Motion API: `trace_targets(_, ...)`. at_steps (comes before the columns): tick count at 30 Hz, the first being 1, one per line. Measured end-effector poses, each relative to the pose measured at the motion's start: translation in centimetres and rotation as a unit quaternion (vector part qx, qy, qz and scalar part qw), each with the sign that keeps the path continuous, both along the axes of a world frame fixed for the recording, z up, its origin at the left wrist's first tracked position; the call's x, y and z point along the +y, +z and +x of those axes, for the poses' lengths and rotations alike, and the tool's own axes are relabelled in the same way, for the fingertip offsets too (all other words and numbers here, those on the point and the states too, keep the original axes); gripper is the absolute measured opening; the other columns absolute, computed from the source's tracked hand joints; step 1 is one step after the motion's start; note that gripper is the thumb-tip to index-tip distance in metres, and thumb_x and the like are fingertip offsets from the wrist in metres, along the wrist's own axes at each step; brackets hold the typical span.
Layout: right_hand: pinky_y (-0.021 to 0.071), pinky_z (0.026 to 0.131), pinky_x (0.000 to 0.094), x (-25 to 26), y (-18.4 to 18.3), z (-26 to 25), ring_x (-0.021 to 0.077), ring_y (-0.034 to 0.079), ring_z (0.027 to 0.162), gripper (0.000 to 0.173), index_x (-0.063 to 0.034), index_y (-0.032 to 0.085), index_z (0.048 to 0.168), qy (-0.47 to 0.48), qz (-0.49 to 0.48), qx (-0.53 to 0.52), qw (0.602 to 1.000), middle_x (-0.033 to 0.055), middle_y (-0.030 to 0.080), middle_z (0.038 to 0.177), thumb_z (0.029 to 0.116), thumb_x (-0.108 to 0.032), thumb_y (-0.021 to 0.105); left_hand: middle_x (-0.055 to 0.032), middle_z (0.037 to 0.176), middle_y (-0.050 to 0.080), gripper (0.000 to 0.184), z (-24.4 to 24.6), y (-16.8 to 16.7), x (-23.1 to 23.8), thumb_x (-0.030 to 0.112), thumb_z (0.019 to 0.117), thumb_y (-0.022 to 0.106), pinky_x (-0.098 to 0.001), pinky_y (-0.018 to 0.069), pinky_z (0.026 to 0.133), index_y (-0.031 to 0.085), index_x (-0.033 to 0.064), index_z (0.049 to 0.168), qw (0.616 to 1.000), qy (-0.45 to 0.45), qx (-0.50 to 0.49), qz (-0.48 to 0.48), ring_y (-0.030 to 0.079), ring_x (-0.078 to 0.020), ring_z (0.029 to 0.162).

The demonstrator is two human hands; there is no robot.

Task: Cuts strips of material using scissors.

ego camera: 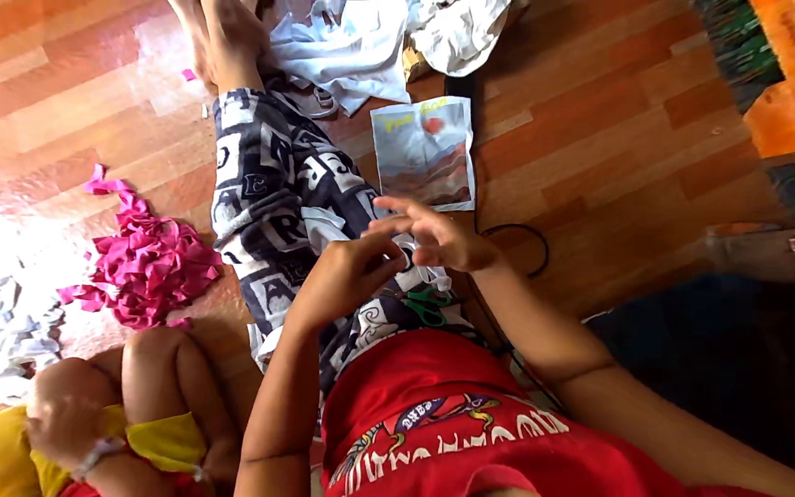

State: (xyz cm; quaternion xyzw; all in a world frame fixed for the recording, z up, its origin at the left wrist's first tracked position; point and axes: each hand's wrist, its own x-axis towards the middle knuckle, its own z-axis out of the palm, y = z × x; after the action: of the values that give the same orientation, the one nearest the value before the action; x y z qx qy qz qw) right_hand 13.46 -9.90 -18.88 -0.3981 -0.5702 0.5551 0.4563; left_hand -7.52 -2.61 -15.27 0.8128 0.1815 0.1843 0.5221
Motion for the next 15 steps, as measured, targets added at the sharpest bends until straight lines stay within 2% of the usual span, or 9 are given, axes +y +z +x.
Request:
trace_targets(1, 0.0545, 0.095, 0.0286, 0.3, 0.3, -0.5, 0.008, 0.064, 0.112, 0.097, 0.0095, 0.025, 0.15, 0.025, -0.018, 0.051, 0.998, 0.005, 0.067, 0.122, 0.0894, -0.052, 0.069, -0.0005, 0.065, 0.061, 0.008, -0.1, 0.2, 0.2, 0.008, 0.0945, 0.067, -0.0172, 0.047, 0.05, 0.071, 0.001, 0.096, 1.0, -0.006, 0.001, 0.005, 0.053, -0.0018, 0.052)
trace_targets(3, 0.0571, 0.086, 0.025, 0.7, 0.6, -1.0, 0.0039, 0.067, 0.094, 0.076, 0.0047, 0.029, 0.147, 0.043, -0.045, 0.115, 0.991, -0.0036, 0.068, 0.103, 0.0881, -0.02, 0.069, 0.0009, 0.063, 0.06, 0.008, -0.8, 0.5, 0.6, 0.01, 0.0943, 0.069, -0.0161, 0.0446, 0.049, 0.071, 0.0022, 0.095, 1.0, 0.004, 0.012, 0.013, 0.05, -0.0008, 0.05)
trace_targets(5, 0.0579, 0.079, 0.0227, 0.8, 0.7, -1.0, 0.0032, 0.067, 0.083, 0.066, 0.0011, 0.034, 0.145, 0.033, -0.06, 0.142, 0.987, -0.0059, 0.068, 0.093, 0.0868, -0.004, 0.065, 0.002, 0.061, 0.059, 0.009, -1.6, 0.7, 0.9, 0.011, 0.0949, 0.068, -0.0152, 0.0436, 0.047, 0.071, 0.0028, 0.096, 0.999, 0.023, 0.025, 0.015, 0.049, 0.0004, 0.048)
trace_targets(8, 0.0568, 0.064, 0.0206, 0.5, 0.9, -1.5, 0.0032, 0.064, 0.069, 0.055, -0.0027, 0.045, 0.137, -0.017, -0.072, 0.152, 0.986, -0.0064, 0.065, 0.083, 0.0859, 0.003, 0.063, 0.002, 0.064, 0.061, 0.011, -2.4, 0.3, 1.2, 0.015, 0.0956, 0.068, -0.0153, 0.0459, 0.049, 0.071, 0.0042, 0.094, 0.998, 0.053, 0.028, 0.027, 0.052, 0.0003, 0.051)
trace_targets(9, 0.0569, 0.062, 0.0207, 0.4, 1.1, -1.7, 0.0036, 0.064, 0.067, 0.052, -0.0032, 0.048, 0.135, -0.033, -0.073, 0.148, 0.986, -0.0064, 0.065, 0.082, 0.0854, 0.004, 0.063, 0.0011, 0.071, 0.062, 0.012, -2.5, 0.1, 1.3, 0.016, 0.0951, 0.068, -0.0163, 0.0483, 0.054, 0.071, 0.0049, 0.093, 0.997, 0.063, 0.024, 0.038, 0.055, -0.001, 0.058)
trace_targets(10, 0.057, 0.061, 0.0208, 0.4, 1.3, -1.8, 0.0036, 0.064, 0.067, 0.05, -0.0032, 0.05, 0.132, -0.048, -0.07, 0.14, 0.986, -0.0067, 0.066, 0.082, 0.0849, 0.004, 0.063, -0.0008, 0.081, 0.062, 0.013, -2.6, -0.2, 1.2, 0.018, 0.0942, 0.068, -0.02, 0.0492, 0.064, 0.071, 0.0049, 0.092, 0.996, 0.067, 0.021, 0.048, 0.057, -0.0046, 0.07)
trace_targets(12, 0.0574, 0.064, 0.0205, 0.3, 1.7, -2.2, 0.0026, 0.065, 0.07, 0.046, -0.0026, 0.053, 0.129, -0.077, -0.056, 0.117, 0.989, -0.0075, 0.067, 0.085, 0.0848, 0.003, 0.065, -0.0057, 0.098, 0.065, 0.015, -2.7, -0.7, 1.2, 0.019, 0.093, 0.069, -0.0307, 0.0512, 0.085, 0.072, 0.0045, 0.093, 0.997, 0.064, 0.01, 0.052, 0.061, -0.0133, 0.094)
trace_targets(15, 0.0576, 0.075, 0.0201, -0.1, 2.2, -2.1, 0.0013, 0.066, 0.081, 0.036, 0.0008, 0.06, 0.124, -0.12, 0.003, 0.027, 0.992, -0.0057, 0.068, 0.091, 0.0886, -0.002, 0.066, -0.0052, 0.103, 0.067, 0.013, -3.1, -1.3, 1.0, 0.017, 0.0913, 0.07, -0.0326, 0.0492, 0.092, 0.073, 0.0052, 0.092, 0.997, 0.054, -0.007, 0.05, 0.06, -0.0146, 0.103)
